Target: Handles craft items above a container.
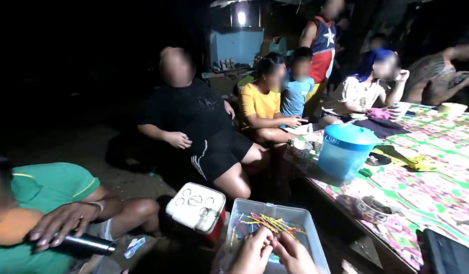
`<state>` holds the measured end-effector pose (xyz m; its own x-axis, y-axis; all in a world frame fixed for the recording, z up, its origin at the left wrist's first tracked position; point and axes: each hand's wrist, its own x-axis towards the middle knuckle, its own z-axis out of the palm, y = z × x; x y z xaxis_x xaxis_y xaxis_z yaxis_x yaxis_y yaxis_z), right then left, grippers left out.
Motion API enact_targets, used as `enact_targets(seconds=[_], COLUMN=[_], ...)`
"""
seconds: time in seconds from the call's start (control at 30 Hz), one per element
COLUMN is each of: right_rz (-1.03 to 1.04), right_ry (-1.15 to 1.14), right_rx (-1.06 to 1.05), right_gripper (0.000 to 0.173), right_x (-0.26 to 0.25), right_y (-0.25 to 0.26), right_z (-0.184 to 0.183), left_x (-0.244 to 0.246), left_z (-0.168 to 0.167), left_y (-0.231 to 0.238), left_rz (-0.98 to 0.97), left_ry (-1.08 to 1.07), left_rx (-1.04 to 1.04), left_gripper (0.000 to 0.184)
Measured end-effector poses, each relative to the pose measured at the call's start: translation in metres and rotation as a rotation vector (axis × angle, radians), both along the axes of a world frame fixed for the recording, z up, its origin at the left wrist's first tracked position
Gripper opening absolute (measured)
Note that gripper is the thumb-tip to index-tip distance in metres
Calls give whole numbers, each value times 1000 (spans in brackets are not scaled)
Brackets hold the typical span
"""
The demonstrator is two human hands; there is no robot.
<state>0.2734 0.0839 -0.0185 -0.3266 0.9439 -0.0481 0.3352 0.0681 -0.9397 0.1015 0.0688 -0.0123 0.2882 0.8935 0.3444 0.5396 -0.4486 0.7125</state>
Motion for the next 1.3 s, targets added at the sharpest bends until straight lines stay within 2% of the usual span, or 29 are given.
enact_targets(seconds=[0.13, 0.3, 0.4, 0.57, 0.67, 0.73, 0.87, 0.93, 1.03, 1.13, 1.2, 1.3], right_rz=[-1, 26, 4, -84, -103, -106, -73, -47, -30, -46, -93, -167], right_ry=[-52, -86, -101, 58, 173, 215, 148, 85, 69, 105, 144, 220], right_rx=[73, 509, 611, 461, 329, 305, 563, 677, 696, 586, 485, 428], right_gripper=[28, 13, 11, 14, 18, 19, 21, 18, 17, 20, 21, 21], right_x=[3, 1, -1, -1, 1, 0, -3, -2, 2, 5, 5, 5], right_y=[4, 0, -2, -6, -6, -7, -9, -13, -14, -14, -14, -11], right_z=[-7, -6, -6, -1, -4, -5, -6, -3, 2, 3, 3, 1], left_x=[-5, -5, -6, -7, -10, -10, -5, -6, -8, -6, -8, -12], left_z=[-7, 2, 3, 2, -6, -5, 4, 2, 2, 6, 3, -5], left_y=[3, 0, -1, -3, -1, -2, -6, -6, -5, -6, -4, 1], left_rz=[-38, -17, -23, -135, -254, -237, -75, -1, 46, 61, -37, -260], left_ry=[-30, -149, -210, -373, -298, -207, -51, -31, -173, -429, -513, -433], left_rx=[-5, -165, -240, -154, -78, -56, -59, -53, -142, -245, -180, -63], left_gripper=[18, 20, 22, 20, 19, 15, 29, 29, 21, 13, 12, 16])
